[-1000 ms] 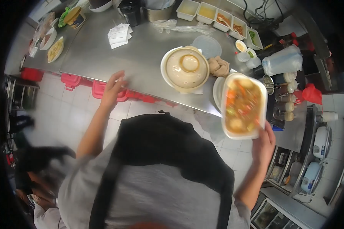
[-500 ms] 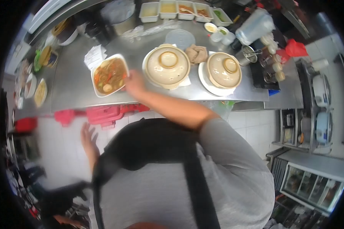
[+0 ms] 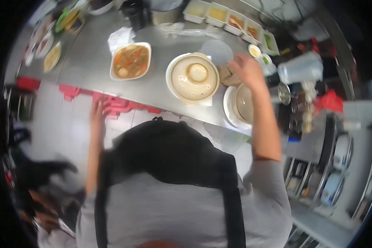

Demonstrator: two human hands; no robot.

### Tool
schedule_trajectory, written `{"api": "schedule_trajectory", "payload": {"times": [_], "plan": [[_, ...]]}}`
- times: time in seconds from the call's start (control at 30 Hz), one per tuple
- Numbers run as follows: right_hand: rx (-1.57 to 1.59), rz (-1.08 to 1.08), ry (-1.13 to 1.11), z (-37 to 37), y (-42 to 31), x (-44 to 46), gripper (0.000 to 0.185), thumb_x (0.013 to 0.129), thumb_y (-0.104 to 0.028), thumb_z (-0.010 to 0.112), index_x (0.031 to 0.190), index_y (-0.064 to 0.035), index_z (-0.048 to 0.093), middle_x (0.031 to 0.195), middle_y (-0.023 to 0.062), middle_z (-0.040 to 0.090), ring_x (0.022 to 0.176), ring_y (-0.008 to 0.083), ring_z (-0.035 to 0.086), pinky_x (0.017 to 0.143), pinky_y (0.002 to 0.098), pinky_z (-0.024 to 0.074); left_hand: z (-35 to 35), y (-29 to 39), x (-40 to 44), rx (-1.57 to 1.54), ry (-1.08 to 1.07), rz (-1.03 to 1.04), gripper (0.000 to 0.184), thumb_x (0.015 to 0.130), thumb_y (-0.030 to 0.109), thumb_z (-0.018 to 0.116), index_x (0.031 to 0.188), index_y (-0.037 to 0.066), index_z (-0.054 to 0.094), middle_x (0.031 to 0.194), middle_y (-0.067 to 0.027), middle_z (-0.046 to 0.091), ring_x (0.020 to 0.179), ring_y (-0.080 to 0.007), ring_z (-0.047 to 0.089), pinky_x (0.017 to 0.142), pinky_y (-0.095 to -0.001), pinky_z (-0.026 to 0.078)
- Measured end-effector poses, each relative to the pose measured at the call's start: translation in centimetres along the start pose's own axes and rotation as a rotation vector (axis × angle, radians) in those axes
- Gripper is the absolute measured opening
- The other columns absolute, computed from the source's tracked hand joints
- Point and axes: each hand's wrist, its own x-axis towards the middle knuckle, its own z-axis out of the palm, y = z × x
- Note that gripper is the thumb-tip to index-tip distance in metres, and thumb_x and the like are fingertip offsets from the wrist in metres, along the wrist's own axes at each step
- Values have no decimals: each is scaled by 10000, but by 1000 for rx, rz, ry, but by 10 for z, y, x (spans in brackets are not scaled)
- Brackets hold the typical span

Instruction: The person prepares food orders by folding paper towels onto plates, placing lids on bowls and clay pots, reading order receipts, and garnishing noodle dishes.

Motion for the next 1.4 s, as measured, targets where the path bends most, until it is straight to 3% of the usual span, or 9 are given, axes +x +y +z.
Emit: {"api": "schedule_trajectory", "payload": {"times": [0.07,0.27,0.47,0.57,0.7,0.9,1.17,1.3,1.4], "plan": [[-408,23,-250,11,84,36,494,774,-399,633,1066,0,617,967,224,638,912,385,603,793,389,470,17,6,20,-56,62,42,416,938,266,486,1296,64,427,1120,-99,565,829,-145,589,689,-259,484],[-173,-103,-407,-5,87,56,172,735,-200,717,713,-71,606,760,-8,616,735,156,578,606,323,419,43,5,89,56,60,-111,416,947,247,458,1292,17,428,1061,-137,585,777,-169,614,677,-255,496],[1093,-364,-368,-74,15,77,531,793,-163,638,1264,6,461,1301,156,444,1215,231,425,1001,345,361,51,13,97,93,63,-156,348,933,178,451,1224,-10,476,907,-119,623,622,-157,629,575,-245,521],[1325,-483,-166,-66,-73,73,462,827,-131,582,1239,33,453,1164,168,535,1023,224,533,867,326,441,50,20,93,237,59,-137,341,917,137,441,1229,3,478,874,-118,627,622,-146,626,572,-247,521],[1279,-536,-132,-50,-120,112,196,814,10,582,1000,25,521,784,80,573,605,128,500,542,250,407,19,25,107,397,14,-120,332,894,92,438,1210,30,516,847,-115,635,654,-144,625,579,-258,521],[1000,-733,368,-11,-123,93,151,813,1,609,935,5,520,879,117,604,696,130,573,635,254,481,-22,34,134,565,-169,-78,317,873,62,440,1158,60,576,846,-121,640,708,-183,635,635,-311,547],[1176,-106,-472,128,-137,141,133,760,-19,609,880,-22,551,956,111,625,843,207,617,758,331,497,-32,50,156,655,-329,-55,303,883,53,433,1140,67,592,901,-137,650,749,-222,649,680,-325,558],[-203,-595,-206,177,-187,142,227,757,-122,629,970,-50,603,856,159,657,784,285,635,723,354,498,-34,47,164,692,-362,-39,305,884,52,432,1139,81,597,913,-140,647,745,-219,642,666,-320,547],[-14,-511,-476,206,-205,149,207,758,-125,618,955,-67,647,862,166,641,794,316,618,727,351,496,-33,48,163,685,-355,-36,304,878,52,437,1130,87,603,915,-142,646,765,-218,635,670,-327,537]]}}
